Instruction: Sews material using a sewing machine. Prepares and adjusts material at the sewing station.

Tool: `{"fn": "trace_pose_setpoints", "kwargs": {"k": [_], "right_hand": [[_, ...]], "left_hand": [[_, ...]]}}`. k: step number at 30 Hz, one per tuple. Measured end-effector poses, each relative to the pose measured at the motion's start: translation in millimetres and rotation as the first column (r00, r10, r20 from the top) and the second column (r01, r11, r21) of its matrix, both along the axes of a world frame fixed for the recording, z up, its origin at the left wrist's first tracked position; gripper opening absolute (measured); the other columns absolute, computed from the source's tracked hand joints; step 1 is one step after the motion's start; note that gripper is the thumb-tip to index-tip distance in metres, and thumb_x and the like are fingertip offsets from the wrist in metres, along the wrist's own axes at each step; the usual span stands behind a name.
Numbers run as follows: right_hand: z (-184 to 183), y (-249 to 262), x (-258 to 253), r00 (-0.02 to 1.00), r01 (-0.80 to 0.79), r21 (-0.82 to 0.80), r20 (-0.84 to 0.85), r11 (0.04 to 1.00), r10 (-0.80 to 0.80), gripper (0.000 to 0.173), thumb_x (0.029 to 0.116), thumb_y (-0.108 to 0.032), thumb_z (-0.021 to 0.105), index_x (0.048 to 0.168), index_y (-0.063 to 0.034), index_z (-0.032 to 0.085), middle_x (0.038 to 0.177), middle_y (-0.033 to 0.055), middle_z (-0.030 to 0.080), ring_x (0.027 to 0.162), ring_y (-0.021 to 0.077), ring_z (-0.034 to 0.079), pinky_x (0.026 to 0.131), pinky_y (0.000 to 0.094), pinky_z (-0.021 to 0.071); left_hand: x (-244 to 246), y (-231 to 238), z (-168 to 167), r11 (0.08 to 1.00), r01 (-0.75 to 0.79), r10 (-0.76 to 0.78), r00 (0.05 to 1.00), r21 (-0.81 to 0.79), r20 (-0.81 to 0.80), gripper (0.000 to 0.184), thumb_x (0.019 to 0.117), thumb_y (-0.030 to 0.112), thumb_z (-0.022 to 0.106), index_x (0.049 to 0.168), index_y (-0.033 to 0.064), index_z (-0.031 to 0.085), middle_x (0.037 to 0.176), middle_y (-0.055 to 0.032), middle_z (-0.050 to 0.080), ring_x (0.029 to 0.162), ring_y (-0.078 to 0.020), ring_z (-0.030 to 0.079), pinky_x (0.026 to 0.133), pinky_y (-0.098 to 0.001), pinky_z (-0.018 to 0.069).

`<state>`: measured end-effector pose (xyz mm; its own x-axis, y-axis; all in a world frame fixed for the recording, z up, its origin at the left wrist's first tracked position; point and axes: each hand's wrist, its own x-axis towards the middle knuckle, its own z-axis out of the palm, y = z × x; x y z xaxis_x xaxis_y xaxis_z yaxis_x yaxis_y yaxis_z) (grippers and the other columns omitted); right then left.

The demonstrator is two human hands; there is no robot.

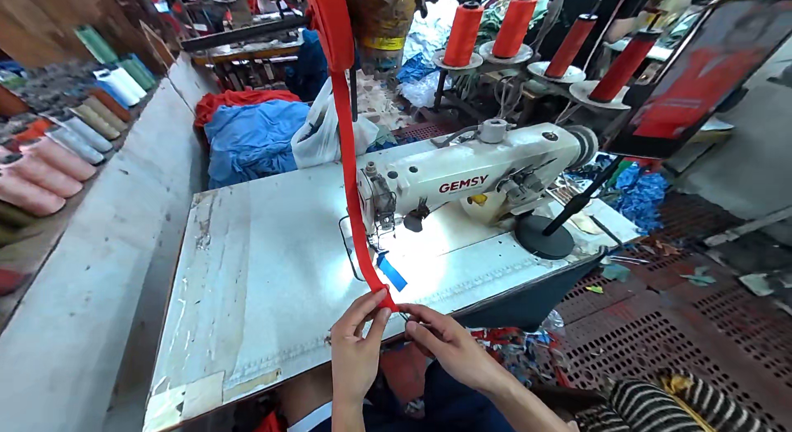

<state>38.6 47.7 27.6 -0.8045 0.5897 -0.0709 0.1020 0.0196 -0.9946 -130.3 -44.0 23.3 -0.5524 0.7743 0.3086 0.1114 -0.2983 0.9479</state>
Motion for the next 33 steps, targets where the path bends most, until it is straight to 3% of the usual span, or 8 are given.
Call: {"fn": "trace_pose_setpoints", "kwargs": {"k": [8, 12, 16, 20, 27, 33], "right_hand": [[-2, -4, -11, 0.994, 0.071, -0.086, -0.083, 0.994, -0.078, 0.037, 0.1074, -0.030, 0.055, 0.140, -0.0132, 0.062, 0.092, 0.0005, 0.066, 0.065, 0.0061, 0.056, 0.058, 0.0220, 0.0483], [0, -3, -17, 0.985, 0.114, -0.070, -0.123, 0.991, -0.122, 0.035, 0.1062, -0.027, 0.058, 0.135, -0.0081, 0.064, 0.097, 0.0030, 0.069, 0.076, 0.0096, 0.064, 0.067, 0.0250, 0.0556], [-1, -3, -20, 0.973, 0.149, -0.051, -0.170, 0.988, -0.156, 0.033, 0.1040, -0.024, 0.062, 0.132, -0.0062, 0.067, 0.097, 0.0039, 0.071, 0.080, 0.0104, 0.067, 0.069, 0.0252, 0.0577], [-6, -4, -19, 0.965, 0.175, 0.036, -0.205, 0.984, -0.164, 0.027, 0.1062, -0.019, 0.058, 0.124, -0.0049, 0.072, 0.110, 0.0041, 0.074, 0.093, 0.0099, 0.070, 0.082, 0.0258, 0.0601], [-5, -2, -13, 0.973, 0.138, -0.024, -0.182, 0.990, -0.140, 0.028, 0.1049, -0.023, 0.061, 0.125, -0.0058, 0.069, 0.104, 0.0055, 0.072, 0.089, 0.0137, 0.071, 0.077, 0.0307, 0.0625], [-1, 3, -14, 0.975, 0.116, -0.040, -0.185, 0.992, -0.121, 0.025, 0.1054, -0.021, 0.060, 0.121, -0.0042, 0.070, 0.107, 0.0059, 0.073, 0.090, 0.0130, 0.071, 0.078, 0.0290, 0.0620]], "left_hand": [[8, 2, -4, 1.000, 0.011, -0.011, 1.000, -0.009, 0.009, 0.032, 0.0913, -0.005, 0.068, 0.123, -0.0009, 0.072, 0.125, -0.0135, 0.071, 0.102, -0.0211, 0.073, 0.090, -0.0335, 0.0630], [13, 3, -8, 1.000, 0.020, -0.020, 1.000, -0.001, -0.021, 0.033, 0.0901, -0.007, 0.069, 0.123, -0.0013, 0.072, 0.125, -0.0144, 0.071, 0.103, -0.0227, 0.073, 0.091, -0.0357, 0.0636], [15, 4, -8, 1.000, 0.008, -0.008, 0.998, 0.004, -0.055, 0.036, 0.0892, -0.006, 0.069, 0.125, -0.0001, 0.071, 0.128, -0.0140, 0.069, 0.102, -0.0219, 0.073, 0.089, -0.0350, 0.0641], [15, 2, -7, 1.000, 0.002, -0.003, 0.997, -0.007, -0.075, 0.040, 0.0882, -0.006, 0.069, 0.128, -0.0004, 0.070, 0.130, -0.0137, 0.068, 0.097, -0.0203, 0.074, 0.086, -0.0339, 0.0645], [21, 2, -7, 0.999, 0.028, -0.030, 0.997, -0.031, -0.067, 0.043, 0.0887, -0.003, 0.070, 0.132, 0.0003, 0.067, 0.132, -0.0133, 0.066, 0.097, -0.0206, 0.074, 0.085, -0.0346, 0.0652], [24, 0, -7, 0.997, 0.080, -0.081, 0.994, -0.020, -0.066, 0.054, 0.0871, -0.003, 0.072, 0.140, 0.0003, 0.059, 0.138, -0.0142, 0.059, 0.094, -0.0199, 0.073, 0.081, -0.0344, 0.0661]]}}
